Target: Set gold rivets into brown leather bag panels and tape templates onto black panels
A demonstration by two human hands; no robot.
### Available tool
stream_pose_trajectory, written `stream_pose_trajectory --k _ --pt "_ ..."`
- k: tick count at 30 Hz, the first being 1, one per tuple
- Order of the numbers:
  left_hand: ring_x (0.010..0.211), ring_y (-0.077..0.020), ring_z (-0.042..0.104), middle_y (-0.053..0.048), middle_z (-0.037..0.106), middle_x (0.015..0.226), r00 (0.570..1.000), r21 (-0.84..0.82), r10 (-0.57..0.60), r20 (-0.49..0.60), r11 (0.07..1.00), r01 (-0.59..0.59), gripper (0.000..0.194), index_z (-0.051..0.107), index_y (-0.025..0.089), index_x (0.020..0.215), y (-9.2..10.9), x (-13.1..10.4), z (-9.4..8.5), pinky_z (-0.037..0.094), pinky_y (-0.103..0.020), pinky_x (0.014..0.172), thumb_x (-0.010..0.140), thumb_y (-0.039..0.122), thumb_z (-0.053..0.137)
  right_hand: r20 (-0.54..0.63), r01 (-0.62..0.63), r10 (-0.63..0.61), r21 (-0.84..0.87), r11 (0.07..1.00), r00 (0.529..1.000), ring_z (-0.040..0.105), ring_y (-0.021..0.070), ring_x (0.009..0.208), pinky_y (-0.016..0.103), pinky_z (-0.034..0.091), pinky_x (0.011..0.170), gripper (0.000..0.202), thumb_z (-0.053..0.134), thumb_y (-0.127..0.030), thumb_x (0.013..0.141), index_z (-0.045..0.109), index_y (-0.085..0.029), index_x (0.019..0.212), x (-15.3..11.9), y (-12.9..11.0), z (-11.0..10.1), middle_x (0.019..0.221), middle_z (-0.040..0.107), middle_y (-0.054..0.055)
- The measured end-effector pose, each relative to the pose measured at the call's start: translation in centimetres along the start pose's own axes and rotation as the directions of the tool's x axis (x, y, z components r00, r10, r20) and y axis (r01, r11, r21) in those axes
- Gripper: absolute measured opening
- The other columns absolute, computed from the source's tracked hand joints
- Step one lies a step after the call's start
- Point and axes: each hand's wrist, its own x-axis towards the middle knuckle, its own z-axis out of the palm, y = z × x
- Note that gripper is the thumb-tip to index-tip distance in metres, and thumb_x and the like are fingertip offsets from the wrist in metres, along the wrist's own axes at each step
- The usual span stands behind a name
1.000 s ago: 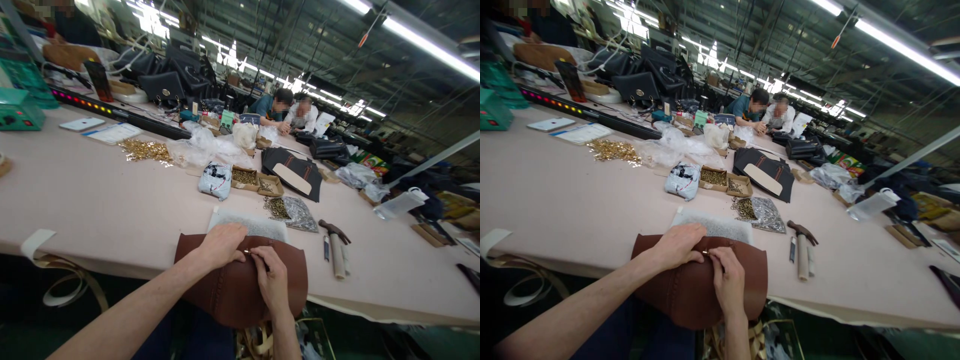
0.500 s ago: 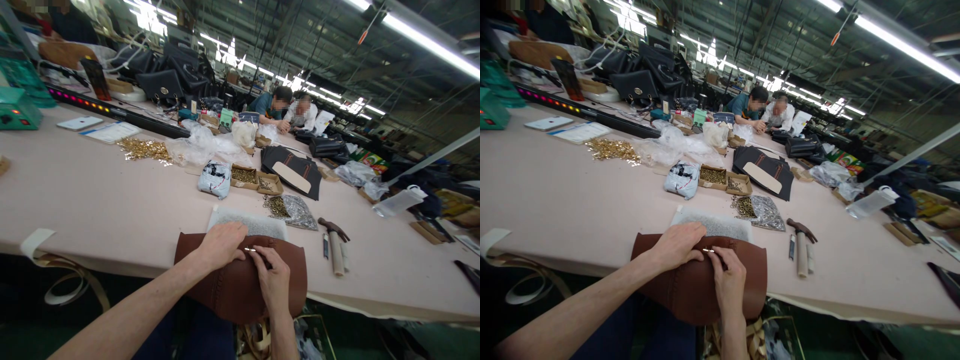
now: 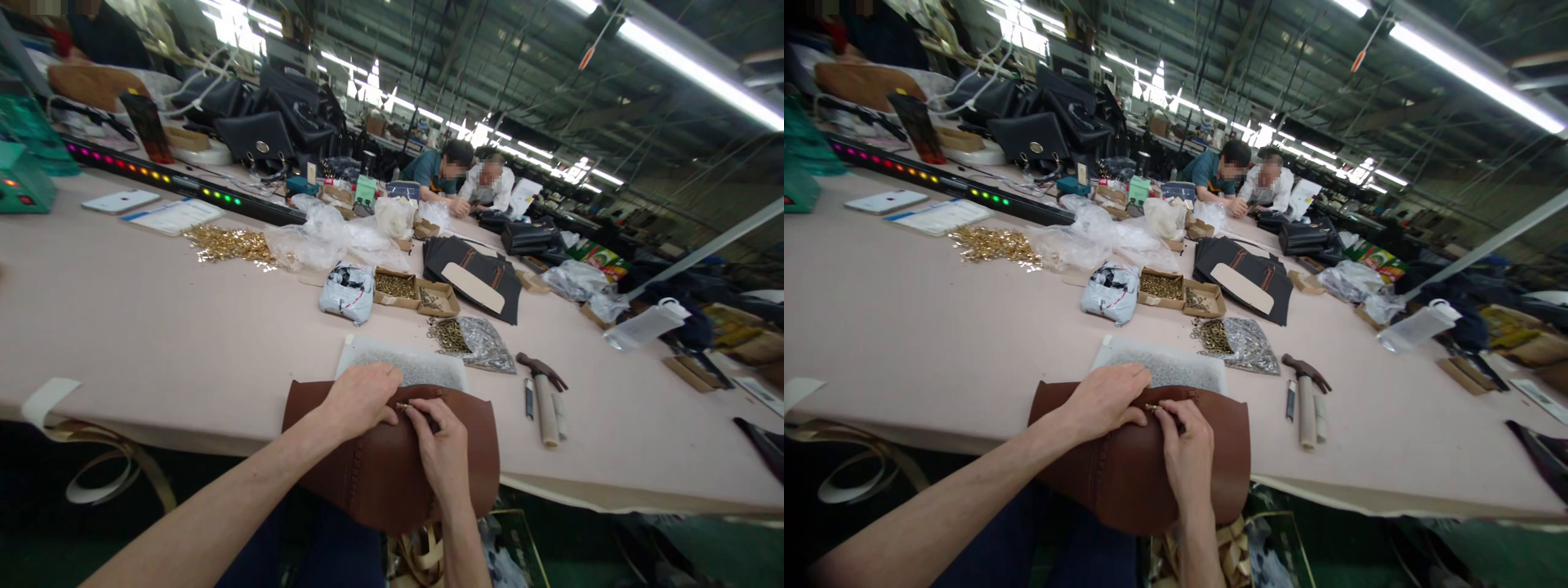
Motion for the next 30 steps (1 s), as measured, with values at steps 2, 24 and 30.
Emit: stream_pose_trajectory --k 2,24,30 --pt "0.096 -0.0291 0.070 -0.005 0.071 0.102 1.000 -0.008 -0.001 0.008 1.000 0.001 0.044 0.059 0.020 0.097 0.0 0.0 -0.1 0.048 -0.035 0.071 0.077 0.047 0.088 -0.015 -0.041 0.041 -0.021 0.999 0.999 0.071 0.0203 0.092 0.031 0.054 0.086 0.013 0.067 -0.033 0.096 0.078 -0.024 0.096 0.1 0.1 0.2 0.099 0.075 0.004" --pt "0.100 -0.0291 0.066 -0.006 0.070 0.107 0.999 -0.215 0.035 0.026 0.976 -0.029 0.046 0.060 0.022 0.102 -2.3 -0.2 1.0 0.047 -0.035 0.078 0.082 0.058 0.080 0.282 0.359 -0.248 -0.472 0.805 0.927 0.058 0.0324 0.129 0.052 0.044 0.112 0.041 0.072 -0.025 0.093 0.065 -0.025 0.134 4.1 -0.1 -2.4 0.135 0.068 0.010" --pt "0.097 -0.0277 0.066 -0.005 0.069 0.104 0.999 -0.254 0.046 -0.019 0.966 -0.049 0.052 0.059 0.022 0.099 -3.0 -0.4 1.9 0.046 -0.033 0.076 0.079 0.065 0.080 0.402 0.392 -0.206 -0.463 0.795 0.892 0.066 0.0288 0.112 0.045 0.050 0.102 0.031 0.068 -0.025 0.097 0.067 -0.024 0.128 5.1 -0.4 -2.8 0.121 0.073 0.009"
